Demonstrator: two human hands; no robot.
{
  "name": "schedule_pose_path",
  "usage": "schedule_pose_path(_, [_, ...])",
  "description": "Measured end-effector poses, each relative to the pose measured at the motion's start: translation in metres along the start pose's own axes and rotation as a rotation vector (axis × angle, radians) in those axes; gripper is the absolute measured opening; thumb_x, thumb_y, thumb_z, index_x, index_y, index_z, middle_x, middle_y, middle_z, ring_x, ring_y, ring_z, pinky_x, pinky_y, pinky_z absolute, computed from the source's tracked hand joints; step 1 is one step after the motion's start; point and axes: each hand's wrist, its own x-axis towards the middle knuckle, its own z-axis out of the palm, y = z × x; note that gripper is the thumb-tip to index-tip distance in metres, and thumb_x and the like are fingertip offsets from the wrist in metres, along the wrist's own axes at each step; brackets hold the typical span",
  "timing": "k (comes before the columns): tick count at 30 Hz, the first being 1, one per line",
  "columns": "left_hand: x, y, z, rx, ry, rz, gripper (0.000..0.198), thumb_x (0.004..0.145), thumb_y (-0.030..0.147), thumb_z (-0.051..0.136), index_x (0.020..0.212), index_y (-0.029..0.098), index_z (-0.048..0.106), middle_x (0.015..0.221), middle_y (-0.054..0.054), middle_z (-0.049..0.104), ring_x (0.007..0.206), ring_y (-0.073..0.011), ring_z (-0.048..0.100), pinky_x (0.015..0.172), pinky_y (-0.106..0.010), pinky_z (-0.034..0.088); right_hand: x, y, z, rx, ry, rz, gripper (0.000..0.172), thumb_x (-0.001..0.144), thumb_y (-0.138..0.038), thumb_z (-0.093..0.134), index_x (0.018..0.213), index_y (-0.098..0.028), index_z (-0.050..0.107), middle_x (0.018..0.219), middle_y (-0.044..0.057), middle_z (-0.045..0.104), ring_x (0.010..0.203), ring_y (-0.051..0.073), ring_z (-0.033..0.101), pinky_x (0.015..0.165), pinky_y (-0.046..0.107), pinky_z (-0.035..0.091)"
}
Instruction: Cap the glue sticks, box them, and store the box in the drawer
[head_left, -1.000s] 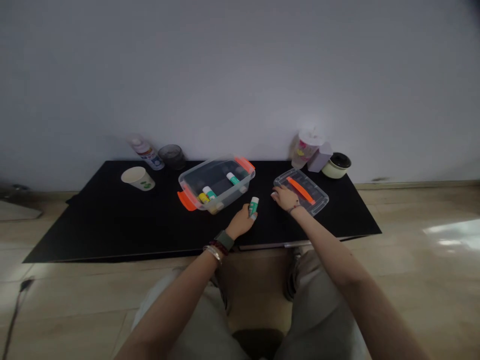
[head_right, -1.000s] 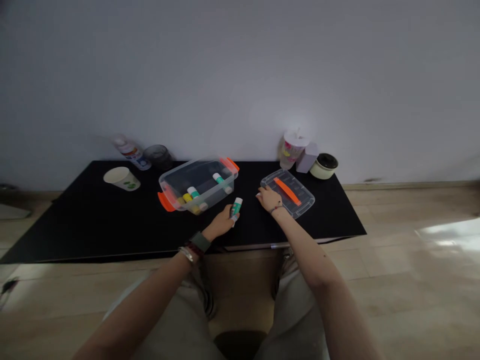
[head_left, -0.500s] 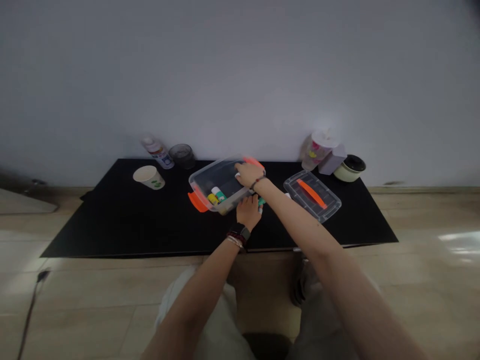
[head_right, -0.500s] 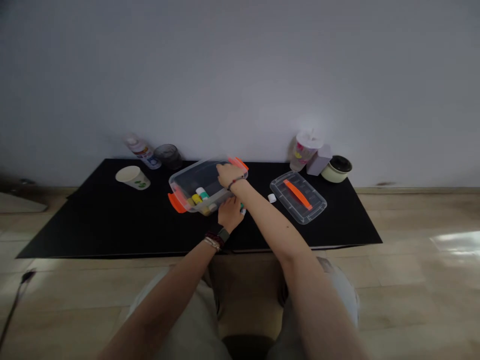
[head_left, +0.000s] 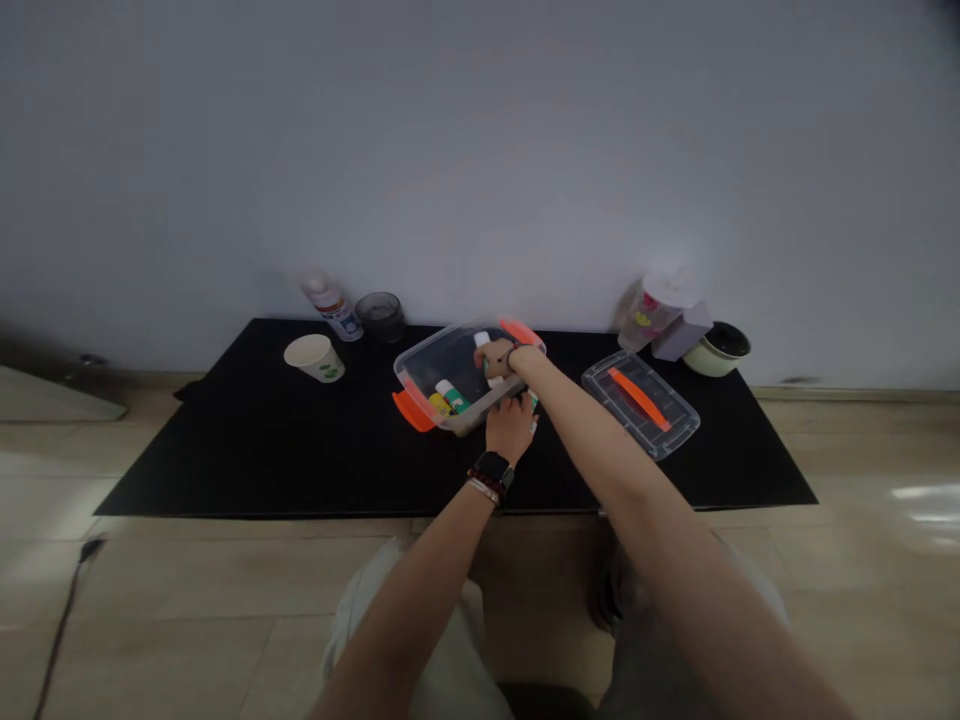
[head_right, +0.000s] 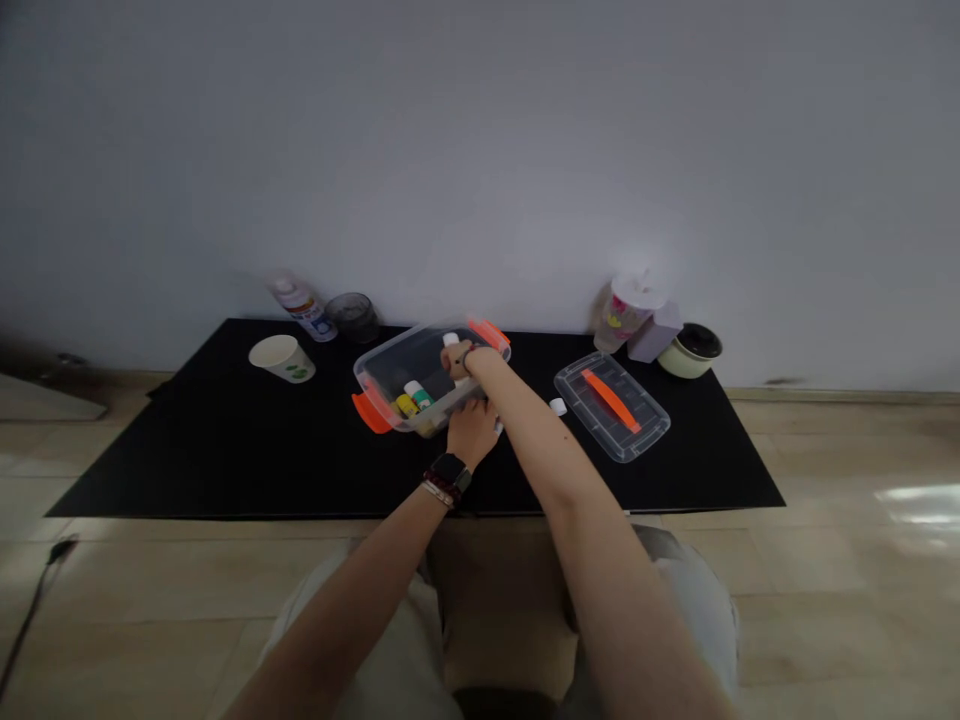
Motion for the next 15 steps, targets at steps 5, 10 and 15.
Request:
schedule_pose_path(5, [0.001,0.009,-0.013,-0.035,0.038,-0.094,0.030,0.095,0.026,0.047,0.117,0.011,0.060,0.113,-0.021,0.065,0.116,-0.0348,0.056,0.101,-0.048,0.039,-0.074,0.011,-0.054,0.050,0.280,-0.104,0.028,0.089,-0.019,0.060,0.116,-0.019,0.062,0.110,0.008,0.066,0.104,0.021,0.060,0.094,0.034,0.047])
schedule_pose_path(10, [-0.006,0.028,-0.028,-0.926,-0.149,-0.250,0.039,0.100,0.043,0.033,0.113,0.018,0.059,0.112,-0.014,0.069,0.106,-0.0236,0.064,0.093,-0.038,0.048,-0.173,0.034,-0.050,0.412,0.327,0.027,0.041,0.089,-0.028,0.057,0.129,-0.022,0.049,0.090,0.001,0.063,0.069,0.014,0.062,0.069,0.029,0.050])
schedule_pose_path(15, [-0.024,0.040,-0.029,-1.379,-0.433,-0.469,0.046,0.093,0.062,0.044,0.112,0.023,0.055,0.093,-0.005,0.068,0.073,-0.0162,0.067,0.068,-0.029,0.052,-0.206,0.045,0.000,0.513,0.095,0.064,0.065,0.087,-0.029,0.060,0.146,-0.023,0.033,0.077,-0.004,0.061,0.059,0.012,0.059,0.061,0.026,0.047])
